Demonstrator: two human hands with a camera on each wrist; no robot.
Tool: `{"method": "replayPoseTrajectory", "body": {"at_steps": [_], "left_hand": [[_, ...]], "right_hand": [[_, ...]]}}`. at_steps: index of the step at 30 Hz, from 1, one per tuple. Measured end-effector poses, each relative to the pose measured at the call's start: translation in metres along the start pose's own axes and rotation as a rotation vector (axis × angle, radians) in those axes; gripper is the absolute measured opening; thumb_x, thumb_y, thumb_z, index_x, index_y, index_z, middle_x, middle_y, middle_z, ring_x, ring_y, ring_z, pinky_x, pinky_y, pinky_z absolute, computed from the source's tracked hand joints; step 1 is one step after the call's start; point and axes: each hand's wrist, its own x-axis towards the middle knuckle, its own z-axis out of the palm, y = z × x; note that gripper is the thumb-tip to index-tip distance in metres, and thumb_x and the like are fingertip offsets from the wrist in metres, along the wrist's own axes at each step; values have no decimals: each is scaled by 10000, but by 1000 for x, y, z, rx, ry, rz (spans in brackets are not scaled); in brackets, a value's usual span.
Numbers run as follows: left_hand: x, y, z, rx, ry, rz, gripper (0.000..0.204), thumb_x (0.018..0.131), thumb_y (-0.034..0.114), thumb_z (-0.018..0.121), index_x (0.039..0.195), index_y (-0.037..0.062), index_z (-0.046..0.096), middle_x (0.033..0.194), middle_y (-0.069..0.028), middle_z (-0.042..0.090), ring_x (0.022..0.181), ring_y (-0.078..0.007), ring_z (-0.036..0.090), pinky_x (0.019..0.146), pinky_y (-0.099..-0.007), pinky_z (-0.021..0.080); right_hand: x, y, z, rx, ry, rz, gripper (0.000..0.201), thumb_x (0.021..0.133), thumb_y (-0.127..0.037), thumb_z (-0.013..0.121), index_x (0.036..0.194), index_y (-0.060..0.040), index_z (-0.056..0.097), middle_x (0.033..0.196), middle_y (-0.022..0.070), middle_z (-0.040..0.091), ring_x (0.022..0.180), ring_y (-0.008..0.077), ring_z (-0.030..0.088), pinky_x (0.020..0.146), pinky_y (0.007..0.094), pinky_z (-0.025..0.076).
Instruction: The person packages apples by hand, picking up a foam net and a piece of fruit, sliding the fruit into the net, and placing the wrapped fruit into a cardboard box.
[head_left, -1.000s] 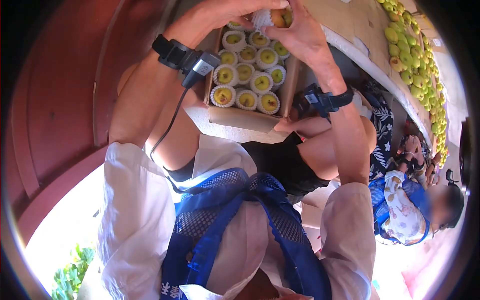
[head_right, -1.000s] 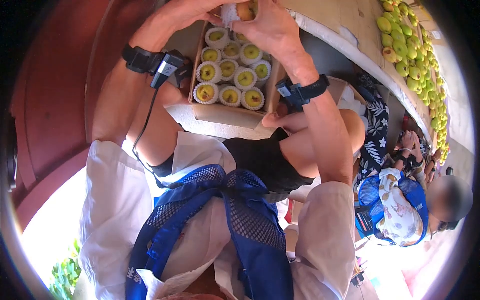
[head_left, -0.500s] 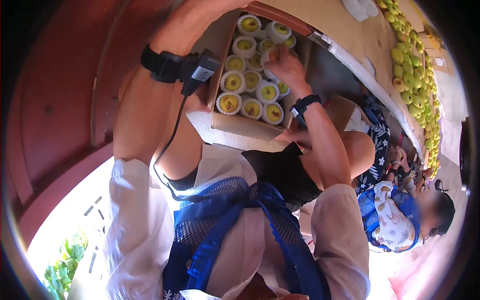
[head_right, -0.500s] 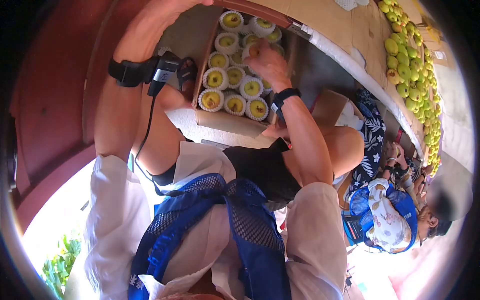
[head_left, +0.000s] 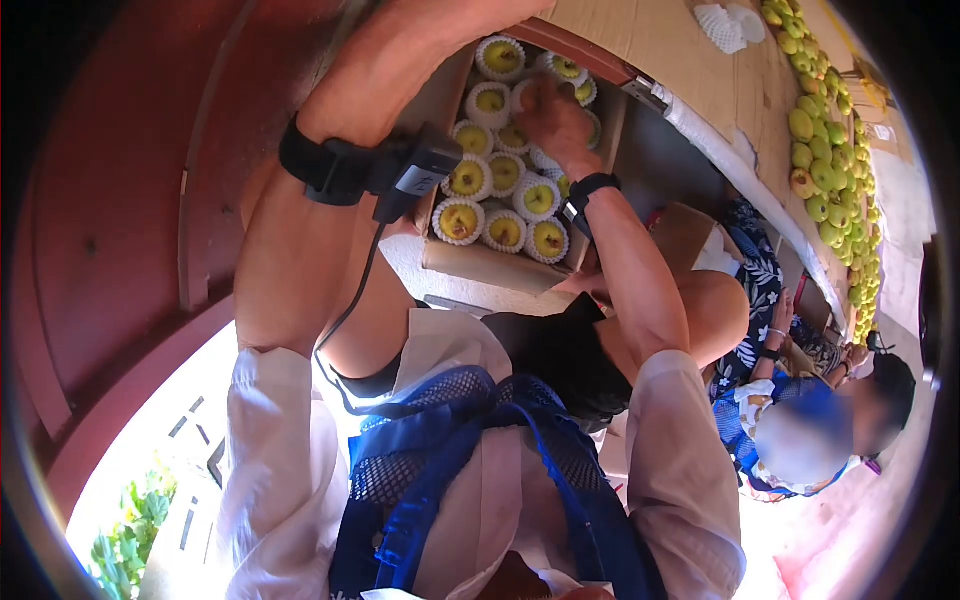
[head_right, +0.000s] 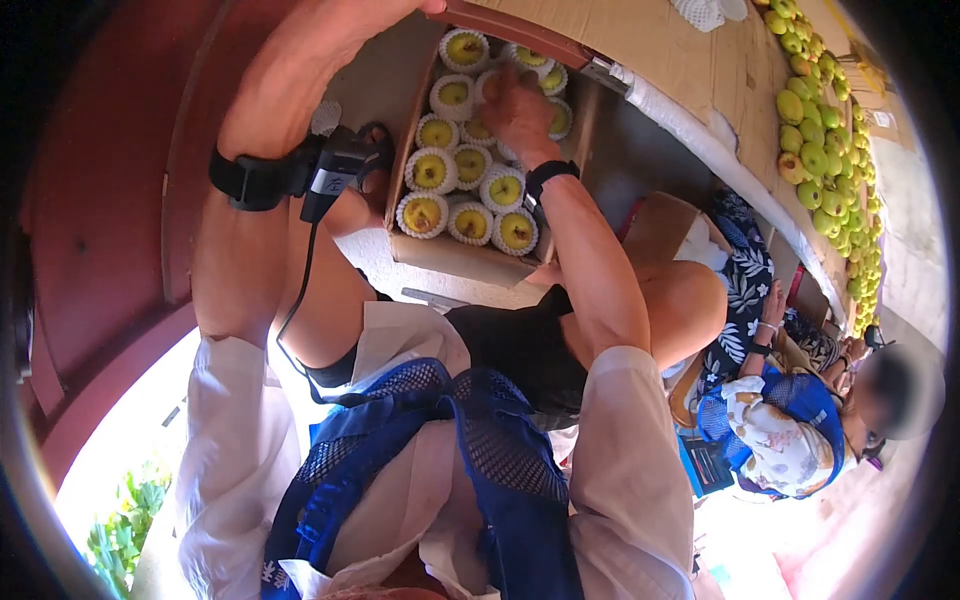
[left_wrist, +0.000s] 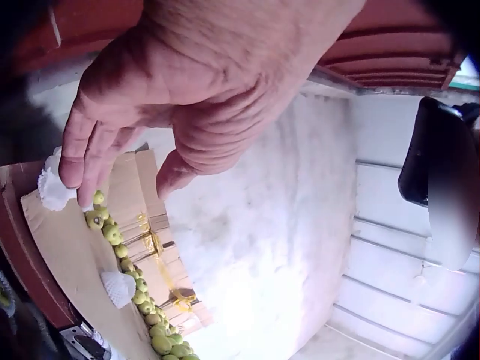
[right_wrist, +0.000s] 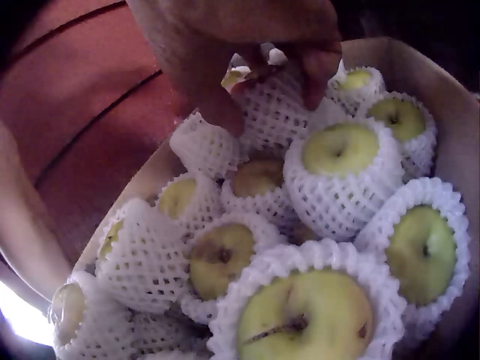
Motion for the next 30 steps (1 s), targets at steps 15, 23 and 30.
{"method": "replayPoseTrajectory", "body": {"at_steps": [15, 23, 30], "left_hand": [[-4, 2, -7, -121, -17, 34, 433, 966, 234, 671, 1223, -85, 530, 1017, -147, 683, 907, -172, 657, 781, -296, 533], [-5, 13, -13, -96, -30, -44, 689, 949, 388, 685, 1422, -49, 440, 1291, -174, 641, 1141, -229, 668, 875, -302, 515], [3, 21, -27, -154, 52, -46, 594, 991, 349, 624, 1408, -37, 452, 1299, -170, 635, 1150, -234, 665, 878, -326, 506]], "right_hand": [[-11, -20, 8, 118, 284, -35, 541, 809, -321, 746, 1276, -138, 546, 1116, 225, 611, 990, 431, 638, 769, 536, 539], [-15, -28, 9, 59, 180, -70, 614, 802, -207, 724, 1361, -104, 490, 1248, 255, 555, 1020, 437, 629, 760, 518, 553], [-42, -50, -73, 75, -101, 34, 548, 735, -156, 737, 1244, -91, 546, 1304, 265, 575, 1032, 424, 669, 820, 494, 557]]}}
